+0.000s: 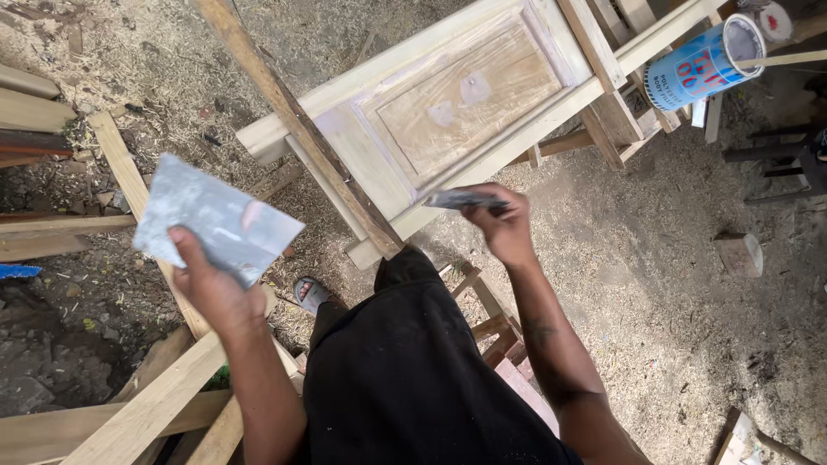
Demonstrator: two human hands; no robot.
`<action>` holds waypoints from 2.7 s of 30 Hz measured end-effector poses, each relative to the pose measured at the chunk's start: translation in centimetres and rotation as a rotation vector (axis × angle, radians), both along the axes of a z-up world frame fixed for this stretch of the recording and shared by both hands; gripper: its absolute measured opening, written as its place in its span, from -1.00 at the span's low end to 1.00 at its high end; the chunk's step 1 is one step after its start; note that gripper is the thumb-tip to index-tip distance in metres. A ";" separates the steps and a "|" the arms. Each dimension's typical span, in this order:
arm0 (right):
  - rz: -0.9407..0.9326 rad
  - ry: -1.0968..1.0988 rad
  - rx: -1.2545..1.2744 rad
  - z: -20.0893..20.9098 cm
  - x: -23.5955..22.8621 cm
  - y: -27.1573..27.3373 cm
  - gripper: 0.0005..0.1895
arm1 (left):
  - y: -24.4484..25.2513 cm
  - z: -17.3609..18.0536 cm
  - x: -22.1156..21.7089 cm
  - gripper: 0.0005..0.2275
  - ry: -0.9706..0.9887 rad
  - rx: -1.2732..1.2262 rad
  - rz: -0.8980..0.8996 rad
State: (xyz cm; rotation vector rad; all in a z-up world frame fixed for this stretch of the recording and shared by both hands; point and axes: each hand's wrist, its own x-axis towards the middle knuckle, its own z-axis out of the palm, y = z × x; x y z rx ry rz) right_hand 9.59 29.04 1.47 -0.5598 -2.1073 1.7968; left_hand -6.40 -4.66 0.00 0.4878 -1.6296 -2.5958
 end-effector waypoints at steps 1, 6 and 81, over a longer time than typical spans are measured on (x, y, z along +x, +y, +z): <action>0.012 0.186 -0.198 -0.3 0.4 1.9 -0.74 | 2.6 0.0 0.7 -0.44 -0.106 -0.024 -0.062; -0.059 0.482 -0.521 -0.9 -0.7 8.3 -0.80 | 16.8 0.6 2.9 -0.38 -0.233 0.089 -0.365; 0.483 0.761 0.221 -6.0 -16.6 48.1 -0.81 | 62.6 -8.5 -5.6 -0.45 -0.100 0.268 -0.004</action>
